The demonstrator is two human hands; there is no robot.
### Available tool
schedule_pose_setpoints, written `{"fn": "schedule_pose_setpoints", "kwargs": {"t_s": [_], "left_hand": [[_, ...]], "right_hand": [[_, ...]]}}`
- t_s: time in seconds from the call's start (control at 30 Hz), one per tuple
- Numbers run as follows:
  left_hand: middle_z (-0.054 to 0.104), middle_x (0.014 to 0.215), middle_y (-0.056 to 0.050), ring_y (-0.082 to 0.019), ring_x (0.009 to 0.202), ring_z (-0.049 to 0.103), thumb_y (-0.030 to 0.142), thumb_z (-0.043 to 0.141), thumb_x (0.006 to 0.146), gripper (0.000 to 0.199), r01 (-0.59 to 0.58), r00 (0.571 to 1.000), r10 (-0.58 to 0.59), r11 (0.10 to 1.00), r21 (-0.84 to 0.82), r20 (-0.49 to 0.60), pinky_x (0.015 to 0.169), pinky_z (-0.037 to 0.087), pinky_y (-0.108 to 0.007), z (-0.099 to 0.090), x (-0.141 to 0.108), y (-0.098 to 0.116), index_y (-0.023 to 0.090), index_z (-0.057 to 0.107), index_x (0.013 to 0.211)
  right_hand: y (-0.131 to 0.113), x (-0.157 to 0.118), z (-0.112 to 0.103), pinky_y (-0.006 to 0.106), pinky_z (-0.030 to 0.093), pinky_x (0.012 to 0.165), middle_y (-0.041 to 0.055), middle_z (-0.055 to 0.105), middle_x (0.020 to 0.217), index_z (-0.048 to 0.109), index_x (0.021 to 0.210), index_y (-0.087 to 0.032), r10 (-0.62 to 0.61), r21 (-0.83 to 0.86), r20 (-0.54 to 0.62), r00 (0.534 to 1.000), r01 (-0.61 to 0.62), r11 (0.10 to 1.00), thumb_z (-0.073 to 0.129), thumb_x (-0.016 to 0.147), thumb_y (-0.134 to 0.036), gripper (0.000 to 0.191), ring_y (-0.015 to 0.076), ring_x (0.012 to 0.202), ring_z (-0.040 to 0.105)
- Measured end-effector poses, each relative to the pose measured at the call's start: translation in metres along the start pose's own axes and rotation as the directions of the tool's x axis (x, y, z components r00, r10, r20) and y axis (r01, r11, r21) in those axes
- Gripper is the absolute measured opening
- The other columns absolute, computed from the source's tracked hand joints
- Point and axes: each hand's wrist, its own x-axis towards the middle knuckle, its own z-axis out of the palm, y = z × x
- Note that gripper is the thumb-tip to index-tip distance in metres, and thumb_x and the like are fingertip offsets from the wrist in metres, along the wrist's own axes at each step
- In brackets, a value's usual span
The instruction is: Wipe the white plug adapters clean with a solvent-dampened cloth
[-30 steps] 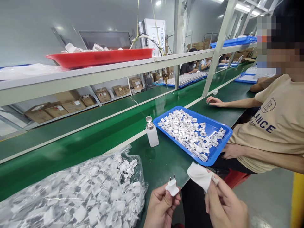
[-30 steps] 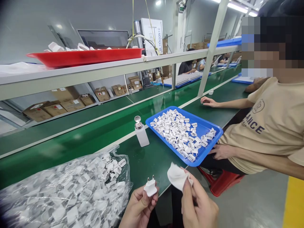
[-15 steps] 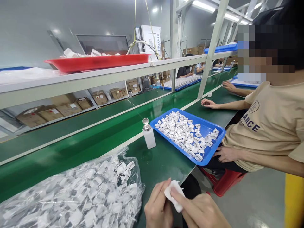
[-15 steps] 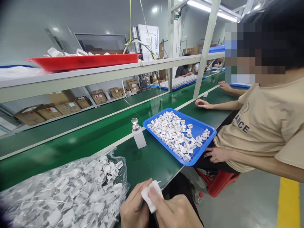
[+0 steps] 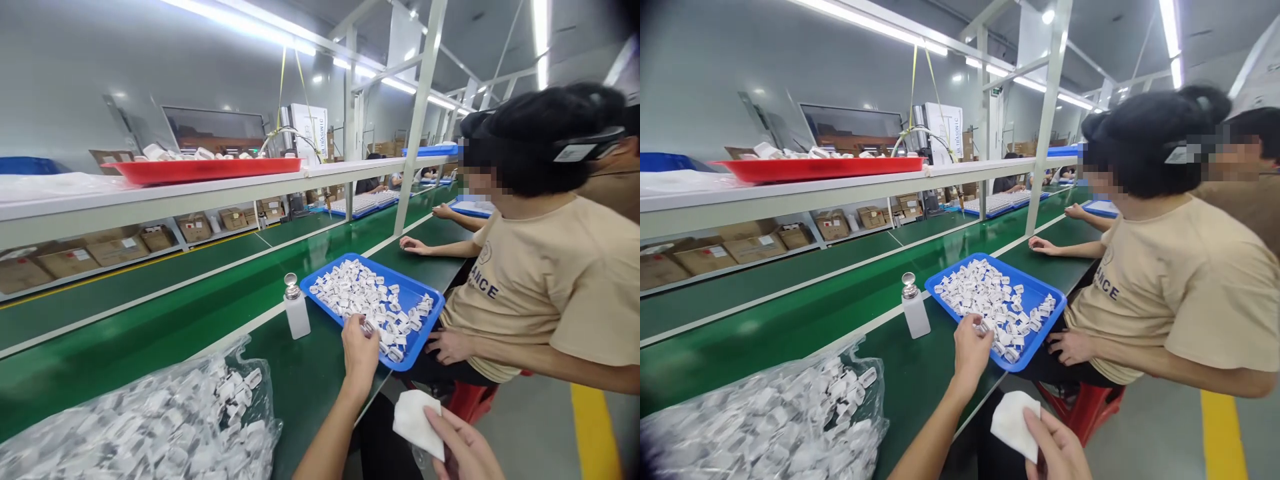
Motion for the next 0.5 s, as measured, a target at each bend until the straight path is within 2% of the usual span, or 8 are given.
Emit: {"fn": "schedule_pose_setpoints", "kwargs": {"t_s": [0.1,0.2,0.27,0.33,0.4,0.43,0.5], "left_hand": [[0.067,0.115,-0.018,-0.031,0.109,0.064,-0.001,0.063,0.071,0.044,-0.038,0.998,0.037,0.999,0.024,0.042,0.101,0.044,-0.041,0.021,0.021,-0.002,0.011,0.070,0.113],[0.058,0.134,-0.020,-0.034,0.131,0.052,0.000,0.062,0.072,0.060,-0.068,0.996,0.067,0.998,0.013,0.065,0.110,0.037,-0.041,0.020,0.014,0.000,0.011,0.061,0.131],[0.055,0.137,-0.018,-0.032,0.127,0.054,0.006,0.060,0.079,0.057,-0.075,0.994,0.076,0.997,-0.011,0.082,0.107,0.040,-0.041,0.010,-0.004,0.004,0.014,0.058,0.135],[0.063,0.124,-0.016,-0.028,0.104,0.063,0.014,0.059,0.084,0.042,-0.059,0.990,0.064,0.997,-0.039,0.126,0.091,0.048,-0.039,-0.004,-0.029,0.009,0.015,0.064,0.126],[0.070,0.109,-0.013,-0.023,0.085,0.066,0.026,0.060,0.090,0.028,0.019,0.973,0.013,0.991,-0.133,0.229,0.077,0.052,-0.035,-0.020,-0.054,0.015,0.015,0.068,0.114],[0.072,0.105,-0.013,-0.022,0.083,0.067,0.034,0.058,0.093,0.029,0.110,0.946,-0.031,0.967,-0.229,0.322,0.075,0.052,-0.034,-0.028,-0.065,0.017,0.015,0.069,0.113],[0.074,0.105,-0.013,-0.021,0.089,0.068,0.048,0.054,0.097,0.041,0.382,0.839,-0.112,0.817,-0.431,0.532,0.080,0.053,-0.033,-0.045,-0.085,0.020,0.016,0.068,0.118]], "right_hand": [[-0.002,-0.005,-0.005,0.017,0.030,0.038,0.0003,0.060,0.056,0.074,0.095,-0.013,-0.043,-0.028,0.046,0.998,0.045,0.999,0.079,0.075,-0.066,0.057,0.0046,0.037,0.040],[-0.003,-0.009,-0.012,0.020,0.037,0.041,-0.0001,0.060,0.055,0.073,0.106,-0.014,-0.133,-0.061,0.099,0.986,0.139,0.988,0.078,0.080,-0.061,0.054,0.0081,0.041,0.047],[-0.003,-0.012,-0.014,0.022,0.041,0.043,0.0025,0.067,0.066,0.072,0.112,-0.016,-0.172,-0.057,0.095,0.981,0.178,0.982,0.080,0.079,-0.058,0.054,0.0092,0.044,0.050],[-0.004,-0.016,-0.011,0.024,0.042,0.043,0.0067,0.073,0.081,0.071,0.116,-0.019,-0.195,-0.046,0.056,0.979,0.198,0.979,0.083,0.076,-0.057,0.057,0.0098,0.045,0.052],[-0.003,-0.019,-0.006,0.024,0.041,0.042,0.0083,0.075,0.088,0.070,0.118,-0.020,-0.226,-0.044,0.004,0.974,0.226,0.973,0.084,0.074,-0.056,0.058,0.0098,0.045,0.052],[-0.002,-0.020,-0.003,0.024,0.040,0.042,0.0079,0.075,0.088,0.070,0.119,-0.021,-0.243,-0.052,-0.012,0.970,0.243,0.969,0.083,0.075,-0.056,0.057,0.0097,0.045,0.052],[-0.001,-0.022,0.000,0.023,0.041,0.043,0.0064,0.074,0.087,0.068,0.122,-0.023,-0.264,-0.087,0.002,0.965,0.263,0.961,0.080,0.079,-0.054,0.055,0.0095,0.046,0.053]]}}
